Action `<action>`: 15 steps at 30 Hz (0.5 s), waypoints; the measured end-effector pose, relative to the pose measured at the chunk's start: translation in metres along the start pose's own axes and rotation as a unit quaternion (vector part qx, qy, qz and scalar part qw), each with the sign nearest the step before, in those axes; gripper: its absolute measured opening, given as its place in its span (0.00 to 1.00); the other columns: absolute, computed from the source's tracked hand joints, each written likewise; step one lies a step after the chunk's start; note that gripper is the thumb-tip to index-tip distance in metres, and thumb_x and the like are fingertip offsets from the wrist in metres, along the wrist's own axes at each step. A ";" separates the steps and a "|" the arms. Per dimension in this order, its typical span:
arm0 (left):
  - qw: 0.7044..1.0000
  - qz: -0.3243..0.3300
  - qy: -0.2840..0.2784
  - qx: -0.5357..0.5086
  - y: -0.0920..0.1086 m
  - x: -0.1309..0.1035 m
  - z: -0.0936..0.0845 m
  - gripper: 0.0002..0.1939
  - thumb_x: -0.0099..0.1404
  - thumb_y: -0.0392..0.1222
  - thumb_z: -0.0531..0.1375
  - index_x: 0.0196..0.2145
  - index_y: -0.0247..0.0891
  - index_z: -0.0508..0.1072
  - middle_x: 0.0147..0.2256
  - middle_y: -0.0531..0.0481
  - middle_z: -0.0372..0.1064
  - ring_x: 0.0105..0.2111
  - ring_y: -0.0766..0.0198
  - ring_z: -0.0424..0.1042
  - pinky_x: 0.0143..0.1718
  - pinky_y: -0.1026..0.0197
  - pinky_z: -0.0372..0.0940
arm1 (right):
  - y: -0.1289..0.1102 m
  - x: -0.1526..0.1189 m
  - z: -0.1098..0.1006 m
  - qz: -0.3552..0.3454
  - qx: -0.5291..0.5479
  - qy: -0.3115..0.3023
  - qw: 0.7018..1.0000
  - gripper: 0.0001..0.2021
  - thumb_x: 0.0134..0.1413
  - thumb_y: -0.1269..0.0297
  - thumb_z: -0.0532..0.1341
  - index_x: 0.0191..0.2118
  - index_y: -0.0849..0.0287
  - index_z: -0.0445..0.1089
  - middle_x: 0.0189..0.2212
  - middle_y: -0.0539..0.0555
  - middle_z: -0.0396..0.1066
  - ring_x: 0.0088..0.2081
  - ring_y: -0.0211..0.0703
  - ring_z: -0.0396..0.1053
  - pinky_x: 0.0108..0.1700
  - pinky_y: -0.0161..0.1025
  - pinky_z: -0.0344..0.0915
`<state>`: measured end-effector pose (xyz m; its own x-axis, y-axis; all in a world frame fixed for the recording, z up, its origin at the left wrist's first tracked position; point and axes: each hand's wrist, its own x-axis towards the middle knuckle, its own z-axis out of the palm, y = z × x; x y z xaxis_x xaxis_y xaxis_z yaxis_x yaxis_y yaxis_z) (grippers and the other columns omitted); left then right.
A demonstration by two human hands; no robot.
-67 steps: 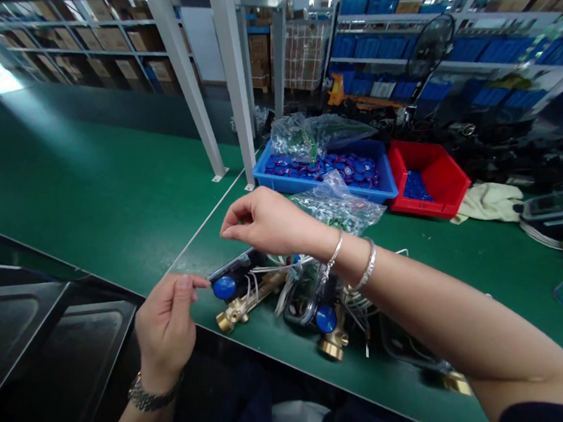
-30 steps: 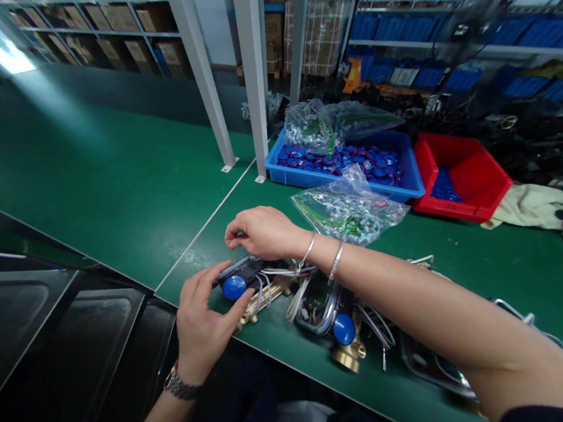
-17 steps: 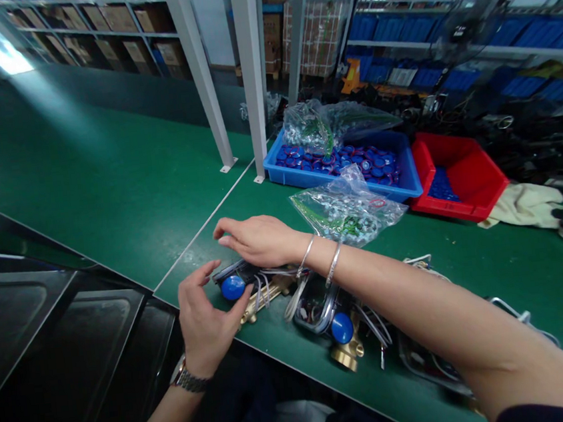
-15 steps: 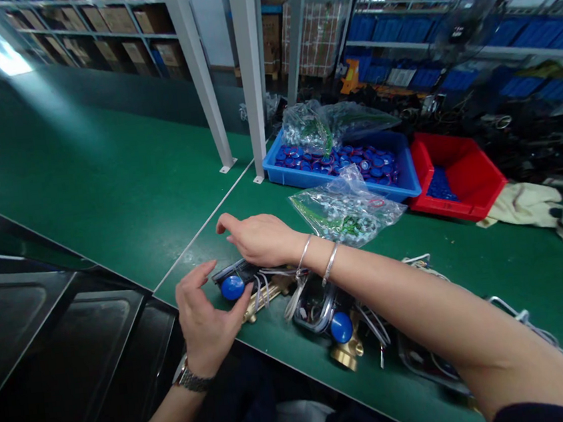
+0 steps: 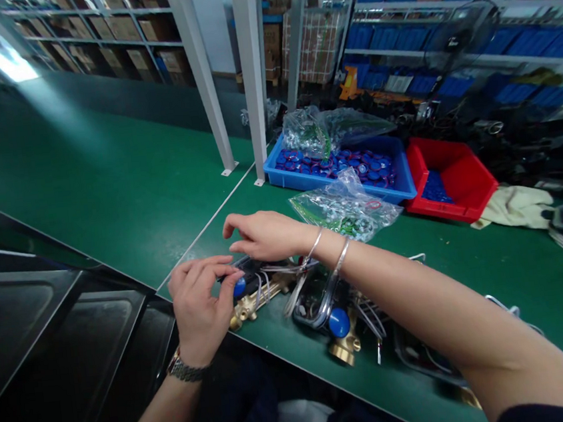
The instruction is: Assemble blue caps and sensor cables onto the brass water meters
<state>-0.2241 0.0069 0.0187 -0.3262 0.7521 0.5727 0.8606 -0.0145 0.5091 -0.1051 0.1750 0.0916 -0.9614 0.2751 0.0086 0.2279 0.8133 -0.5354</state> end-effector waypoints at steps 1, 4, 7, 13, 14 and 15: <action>1.000 -0.003 -0.009 0.002 0.001 0.000 -0.002 0.05 0.67 0.42 0.64 0.32 0.43 0.75 0.41 0.51 0.78 0.46 0.53 0.68 0.51 0.46 0.59 | 0.003 -0.004 -0.004 0.005 0.021 0.003 1.000 0.12 0.63 0.63 0.60 0.50 0.60 0.69 0.28 0.48 0.71 0.29 0.37 0.64 0.33 0.35 0.54; 1.000 -0.006 -0.025 0.000 0.002 -0.002 -0.007 0.05 0.68 0.43 0.63 0.32 0.43 0.75 0.42 0.52 0.79 0.47 0.51 0.68 0.50 0.45 0.58 | 0.014 -0.015 -0.008 0.030 0.078 0.007 0.996 0.06 0.60 0.67 0.62 0.43 0.60 0.72 0.30 0.49 0.71 0.30 0.36 0.65 0.34 0.35 0.57; 1.000 -0.001 -0.014 -0.002 0.002 -0.008 -0.010 0.05 0.67 0.43 0.63 0.32 0.43 0.75 0.43 0.51 0.79 0.48 0.50 0.67 0.51 0.44 0.58 | 0.028 -0.025 0.000 0.067 0.129 0.015 0.989 0.02 0.58 0.70 0.61 0.38 0.60 0.71 0.30 0.49 0.72 0.31 0.36 0.66 0.36 0.36 0.60; 0.992 -0.009 -0.068 -0.103 0.007 -0.019 -0.019 0.04 0.68 0.40 0.62 0.34 0.44 0.74 0.41 0.53 0.79 0.45 0.55 0.70 0.50 0.49 0.63 | 0.040 -0.041 0.001 0.101 0.240 0.040 0.965 0.04 0.60 0.66 0.62 0.38 0.61 0.70 0.27 0.48 0.69 0.28 0.34 0.64 0.32 0.34 0.61; 0.986 -0.026 -0.082 -0.140 0.008 -0.020 -0.020 0.04 0.69 0.40 0.61 0.34 0.43 0.74 0.40 0.53 0.79 0.43 0.58 0.71 0.47 0.52 0.65 | 0.036 -0.044 -0.002 0.102 0.286 0.043 0.952 0.06 0.60 0.64 0.62 0.38 0.61 0.69 0.26 0.47 0.68 0.27 0.34 0.64 0.30 0.34 0.60; 0.979 -0.045 -0.093 -0.173 0.010 -0.021 -0.021 0.04 0.70 0.40 0.60 0.35 0.43 0.74 0.39 0.53 0.78 0.41 0.60 0.72 0.44 0.55 0.66 | 0.031 -0.047 -0.004 0.102 0.335 0.046 0.936 0.07 0.60 0.62 0.63 0.38 0.60 0.69 0.26 0.47 0.68 0.27 0.33 0.63 0.29 0.33 0.60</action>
<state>-0.2172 -0.0230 0.0255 -0.2902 0.8675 0.4039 0.6364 -0.1403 0.7585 -0.0525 0.1891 0.0776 -0.8837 0.4582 -0.0952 0.2281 0.2440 -0.9426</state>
